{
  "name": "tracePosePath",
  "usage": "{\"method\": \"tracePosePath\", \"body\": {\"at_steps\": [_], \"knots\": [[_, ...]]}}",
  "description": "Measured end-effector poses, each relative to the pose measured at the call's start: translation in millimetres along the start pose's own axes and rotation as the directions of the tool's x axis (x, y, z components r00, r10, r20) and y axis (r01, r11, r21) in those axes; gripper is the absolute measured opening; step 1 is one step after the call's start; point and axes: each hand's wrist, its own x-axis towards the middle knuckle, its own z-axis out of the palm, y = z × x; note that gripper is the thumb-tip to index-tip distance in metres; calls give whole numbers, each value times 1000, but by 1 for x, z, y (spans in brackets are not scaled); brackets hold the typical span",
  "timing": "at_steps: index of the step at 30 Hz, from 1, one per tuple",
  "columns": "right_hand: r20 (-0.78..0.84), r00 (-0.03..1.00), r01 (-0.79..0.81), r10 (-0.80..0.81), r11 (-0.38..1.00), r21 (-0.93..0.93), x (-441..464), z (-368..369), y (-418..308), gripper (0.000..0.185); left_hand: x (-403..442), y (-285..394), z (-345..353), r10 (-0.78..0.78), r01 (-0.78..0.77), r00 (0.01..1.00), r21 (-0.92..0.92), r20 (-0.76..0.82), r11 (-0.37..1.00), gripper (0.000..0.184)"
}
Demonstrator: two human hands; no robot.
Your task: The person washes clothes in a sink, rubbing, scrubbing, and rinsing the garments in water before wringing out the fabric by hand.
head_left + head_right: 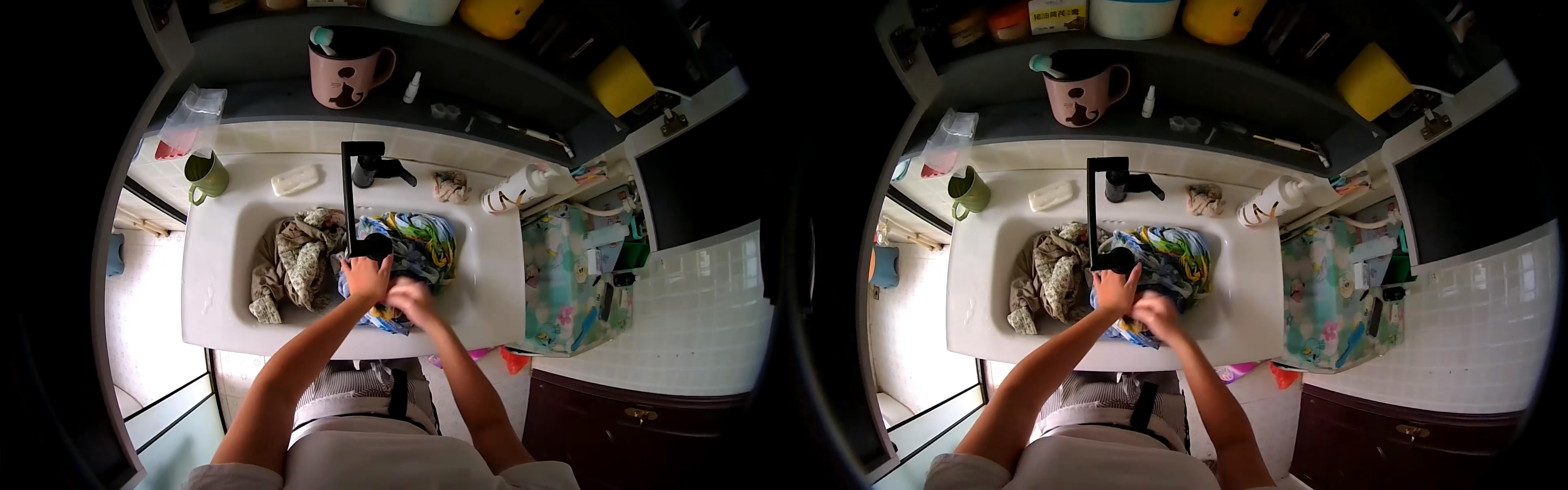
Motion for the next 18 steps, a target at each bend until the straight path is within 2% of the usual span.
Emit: {"method": "tracePosePath", "body": {"at_steps": [1,2,3,4,5,6,7,8,10,11,12,13,14,16,18], "knots": [[-280,957,169,-78,933,317,10,-3,2,15,1,5,10,62,-56,985,42,-159,998,48],[-515,856,172,48,912,371,20,-9,4,18,3,6,18,132,-108,941,93,-310,990,42],[-688,725,214,35,938,274,47,-12,47,24,4,5,20,105,-94,961,57,-254,994,39],[-679,712,-219,179,975,27,67,-20,71,35,5,5,21,80,-78,977,22,-196,997,35],[-698,674,-387,241,921,-56,77,-12,66,41,8,5,21,57,-59,988,-12,-141,998,32],[-718,632,-538,292,832,-135,90,2,59,46,8,2,23,71,-98,969,-104,-237,990,25],[-799,592,-491,110,835,-249,98,14,56,50,8,-10,30,113,-148,945,-93,-307,985,25],[-717,659,-453,228,881,-136,100,21,55,44,8,-24,36,151,-193,917,-80,-369,978,24],[-633,761,-353,144,910,-218,91,35,38,38,5,-43,24,-12,-13,984,-139,-176,990,22],[-651,759,-261,20,925,-275,82,46,26,33,1,-46,9,-4,-40,983,-240,-183,970,21],[-648,754,-154,-110,929,-337,79,62,36,27,2,-51,6,-120,57,973,-297,-199,953,19],[-611,768,-40,-191,938,-344,72,69,27,25,6,-53,2,-310,217,942,-476,-126,852,19],[-576,772,69,-269,936,-345,64,75,19,25,8,-56,-1,-474,363,880,-623,-15,693,20],[-499,800,111,-333,900,-422,56,81,13,25,-1,-57,1,-420,269,890,-537,-179,800,24],[-500,778,142,-381,881,-450,60,85,17,27,-10,-53,6,-298,123,879,-427,-372,896,26]]}}
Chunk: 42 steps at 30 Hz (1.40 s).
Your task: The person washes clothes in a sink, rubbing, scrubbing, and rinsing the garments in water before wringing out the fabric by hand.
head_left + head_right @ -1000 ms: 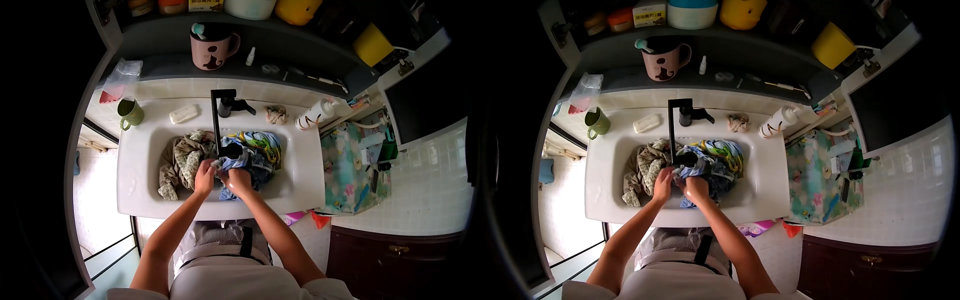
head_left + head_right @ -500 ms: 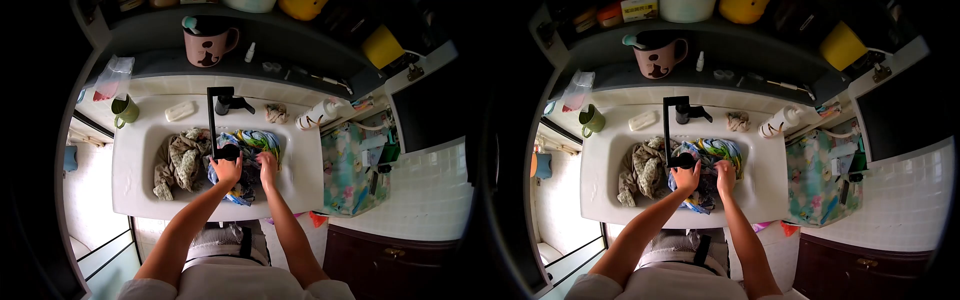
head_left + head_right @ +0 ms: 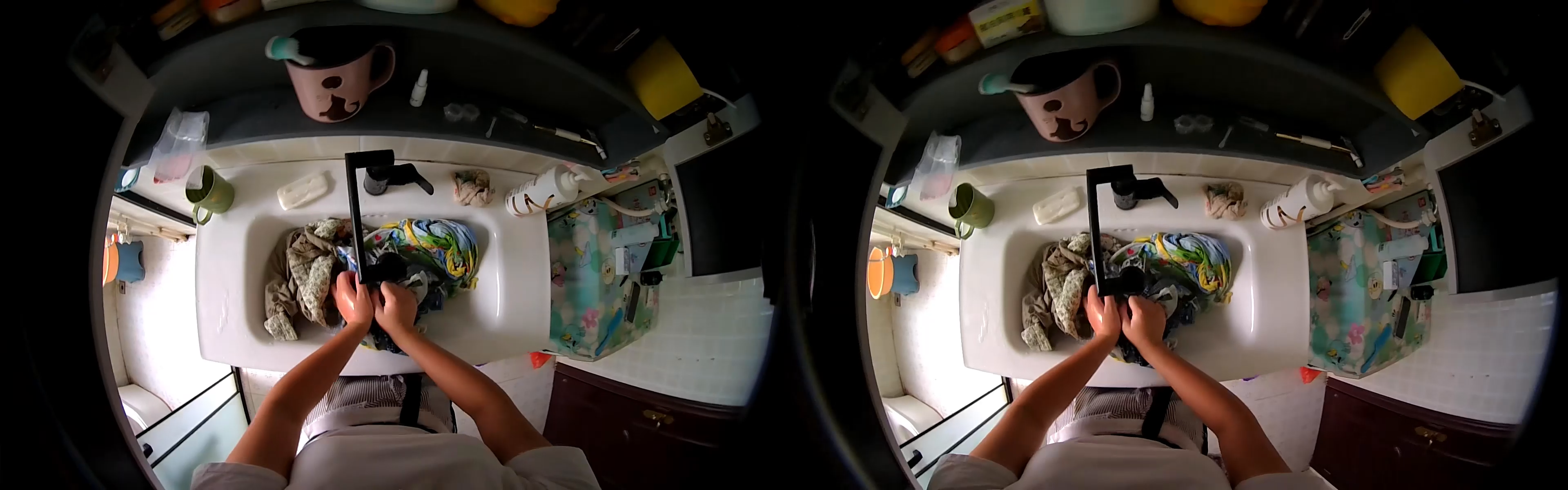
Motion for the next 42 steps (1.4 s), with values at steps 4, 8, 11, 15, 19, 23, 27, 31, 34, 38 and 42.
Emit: {"method": "tracePosePath", "body": {"at_steps": [4,8,11,15,19,23,27,31,34,38,42], "knots": [[6,999,42,-41,998,-51,1,16,30,17,3,-35,33,45,-45,999,51,2,998,21],[162,975,-146,154,987,-61,7,41,63,22,17,-81,79,-253,317,945,-394,207,862,12],[254,931,-280,261,959,39,10,76,96,31,27,-89,99,-164,230,958,-288,236,930,11],[395,878,-236,272,962,-137,27,93,114,35,39,-98,106,-23,53,970,-116,242,992,12],[622,751,-147,223,974,-171,93,26,73,34,44,-93,93,45,-30,969,-62,243,998,15],[270,963,29,4,992,-119,115,12,22,32,37,-37,23,25,75,932,-260,362,963,16],[485,875,159,-11,951,-267,102,54,7,41,0,-19,-23,97,-55,962,-166,255,985,32],[425,873,275,-238,961,-26,81,44,12,8,-18,-9,-55,183,-151,971,-198,155,969,38],[326,844,408,-425,905,123,59,3,16,10,-11,8,-60,178,-147,978,-248,107,957,39],[446,790,403,-420,905,138,16,-58,18,22,15,35,-45,333,-322,928,-90,169,942,47],[571,741,405,-354,913,40,-38,-94,18,16,21,41,4,268,-381,889,275,372,883,48]]}}
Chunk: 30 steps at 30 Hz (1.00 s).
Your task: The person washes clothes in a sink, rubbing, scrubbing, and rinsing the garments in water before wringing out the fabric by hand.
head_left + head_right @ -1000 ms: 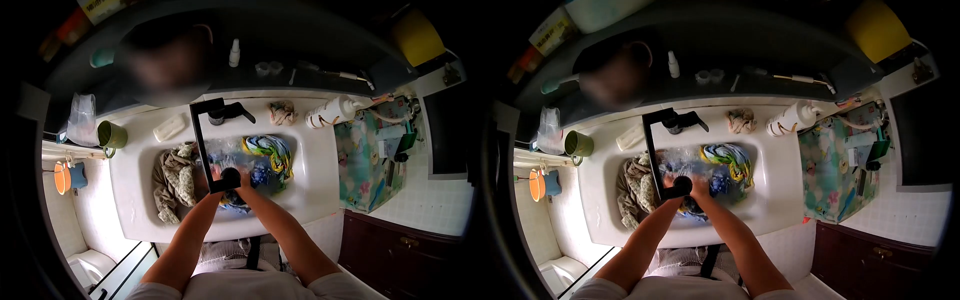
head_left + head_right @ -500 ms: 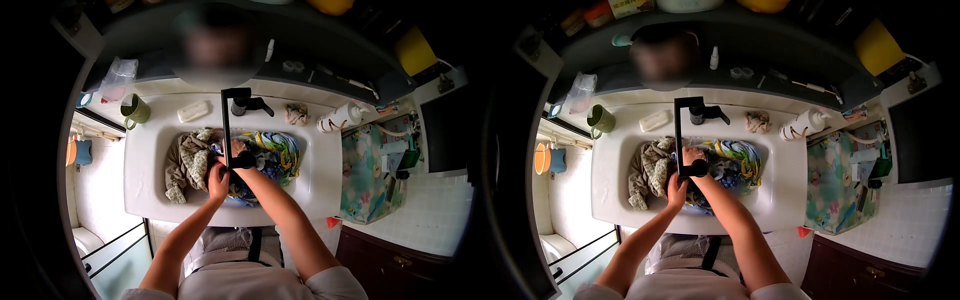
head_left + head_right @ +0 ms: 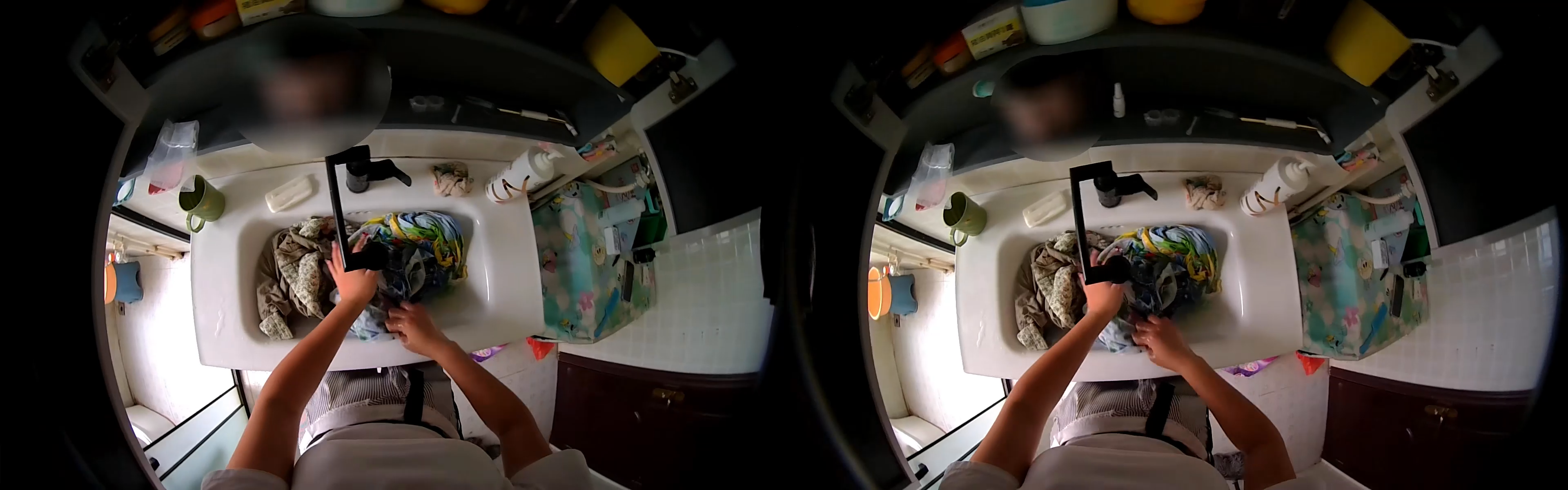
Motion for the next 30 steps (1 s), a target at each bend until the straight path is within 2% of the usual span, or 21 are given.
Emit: {"method": "tracePosePath", "body": {"at_steps": [1,2,4,5,6,7,8,9,10,11,12,14,15,18,20,22,24,25,28,30], "knots": [[-21,999,-29,30,998,56,-7,0,-4,16,3,3,10,32,-28,997,-52,75,998,47],[-40,997,-56,61,992,114,-14,-1,-6,16,-4,7,26,-17,20,987,-14,160,1000,48],[-65,993,-72,100,937,341,-18,-4,13,15,-15,17,36,-14,1,990,89,143,996,48],[-75,990,-74,121,889,451,-16,-3,25,14,-17,16,37,1,-8,993,67,115,998,48],[-177,928,-135,329,736,664,-8,3,35,11,-16,14,38,16,-20,996,46,87,999,48],[-139,783,-245,607,505,827,5,13,52,9,-16,13,39,30,-32,998,24,57,999,48],[-265,612,-293,746,524,800,25,-6,53,14,-18,11,40,42,-43,997,14,64,999,47],[-414,487,-526,769,637,563,42,6,76,23,-18,9,40,54,-54,996,7,67,999,46],[-437,440,-763,784,583,279,60,9,82,38,-18,6,37,67,-67,995,2,69,998,46],[-599,421,-817,681,572,77,74,30,88,41,-19,9,32,61,-61,994,-4,93,998,42],[-732,421,-854,536,506,-120,86,36,87,45,-19,4,34,51,-51,995,4,85,999,39],[-327,548,-801,770,595,57,97,38,95,44,-20,-6,41,25,-27,997,19,67,999,36],[-86,594,-785,800,599,156,99,34,92,43,-23,-7,40,131,-146,978,-85,-160,986,29],[-72,767,-592,637,747,303,85,30,66,30,-36,-15,25,108,-139,985,-247,-135,959,22],[-114,841,-482,529,829,284,65,23,34,23,-43,-15,11,79,-132,985,-372,-154,919,17],[-184,875,-365,447,861,354,44,14,5,20,-48,-22,1,133,-175,982,-393,-131,903,15],[-167,885,-365,434,871,329,29,16,-7,21,-55,-17,-7,31,-52,998,-526,-48,849,15],[-201,875,-362,441,870,335,25,21,-10,21,-59,-11,-7,114,-172,982,-448,-153,877,13],[-261,826,-426,499,857,290,23,37,-10,23,-64,-13,5,176,-220,970,-295,-166,930,11],[-288,792,-475,538,840,264,30,48,-2,23,-58,-16,16,166,-199,974,-238,-154,951,11]]}}
